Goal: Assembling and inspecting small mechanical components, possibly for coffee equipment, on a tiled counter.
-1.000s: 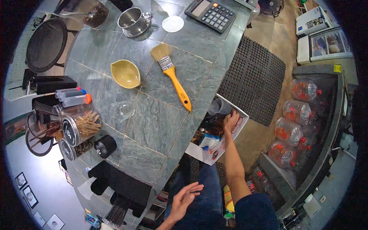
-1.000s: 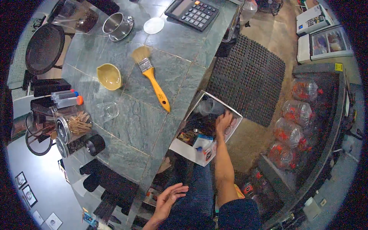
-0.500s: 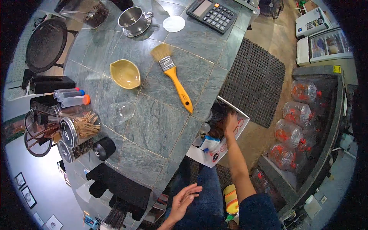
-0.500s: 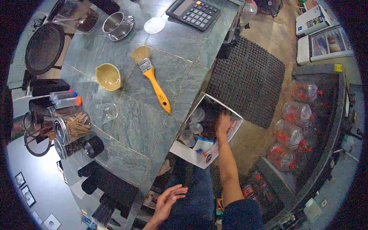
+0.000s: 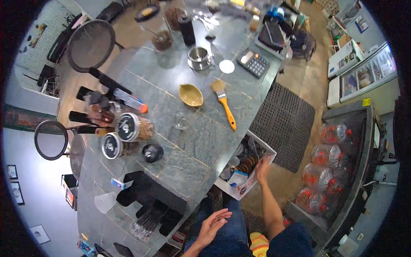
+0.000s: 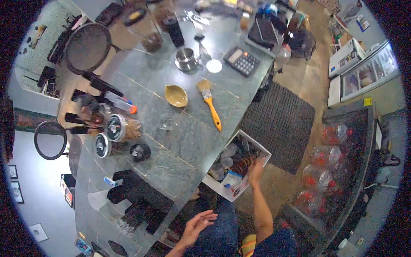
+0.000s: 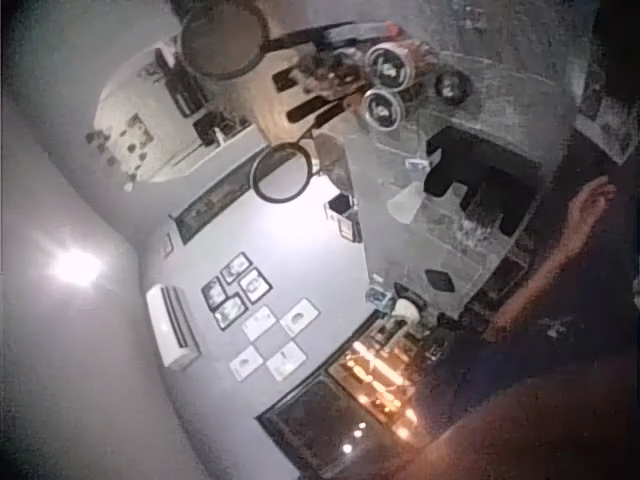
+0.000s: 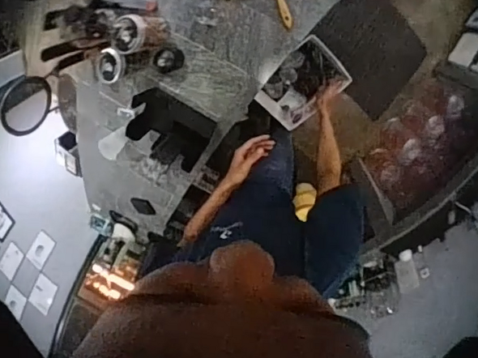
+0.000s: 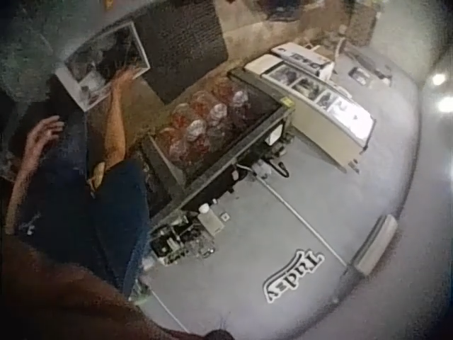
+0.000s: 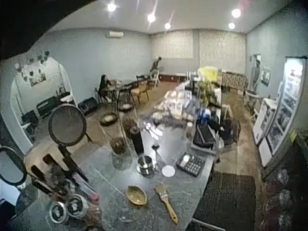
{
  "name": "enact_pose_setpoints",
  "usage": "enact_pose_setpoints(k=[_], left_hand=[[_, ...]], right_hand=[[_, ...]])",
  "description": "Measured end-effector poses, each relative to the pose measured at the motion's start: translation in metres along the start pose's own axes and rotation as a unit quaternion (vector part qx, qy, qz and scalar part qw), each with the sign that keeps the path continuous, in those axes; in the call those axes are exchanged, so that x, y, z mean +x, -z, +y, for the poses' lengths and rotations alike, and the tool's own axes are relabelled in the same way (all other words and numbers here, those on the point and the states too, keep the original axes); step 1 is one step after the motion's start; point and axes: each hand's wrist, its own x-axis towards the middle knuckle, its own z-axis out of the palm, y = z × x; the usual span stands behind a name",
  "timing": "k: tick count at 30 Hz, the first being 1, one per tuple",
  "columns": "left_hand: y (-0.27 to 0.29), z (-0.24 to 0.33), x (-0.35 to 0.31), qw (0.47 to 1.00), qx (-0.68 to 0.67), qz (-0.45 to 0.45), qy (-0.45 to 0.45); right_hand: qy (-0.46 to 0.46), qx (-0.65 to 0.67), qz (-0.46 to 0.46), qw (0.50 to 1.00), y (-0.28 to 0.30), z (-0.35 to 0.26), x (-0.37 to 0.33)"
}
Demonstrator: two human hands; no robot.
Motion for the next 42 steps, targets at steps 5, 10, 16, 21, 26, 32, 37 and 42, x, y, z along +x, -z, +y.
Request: enact_pose_setpoints(k=[5,10,16,21,26,32,37,42], left_hand=[[-0.010,0.005,-0.022,0.996,0.091,0.008,-0.015],[-0.006,0.016,-0.056,0.962,0.175,0.090,-0.192],[-0.002,0.093,-0.158,0.934,0.251,0.058,-0.246],[0.031,0.090,-0.194,0.955,0.103,0.025,-0.277],[0.044,0.105,-0.209,0.962,0.136,-0.013,-0.238],[0.074,0.111,-0.217,0.958,0.048,-0.043,-0.280],[0.094,0.141,-0.264,0.773,0.272,0.209,-0.534],[0.103,0.146,-0.266,0.693,0.300,0.307,-0.579]], right_hand=[[-0.334,0.443,-0.090,0.827,0.074,-0.072,-0.102],[-0.366,0.697,-0.323,0.525,0.268,-0.271,-0.152],[-0.186,0.596,-0.437,0.648,0.309,-0.289,-0.208],[0.194,0.487,-0.443,0.728,0.379,-0.383,-0.143],[0.013,0.782,-0.343,0.521,0.428,-0.511,-0.107],[0.054,0.779,-0.360,0.510,0.426,-0.571,-0.092],[0.050,0.857,-0.294,0.420,0.460,-0.626,-0.071],[0.089,0.868,-0.294,0.390,0.460,-0.654,-0.075]])
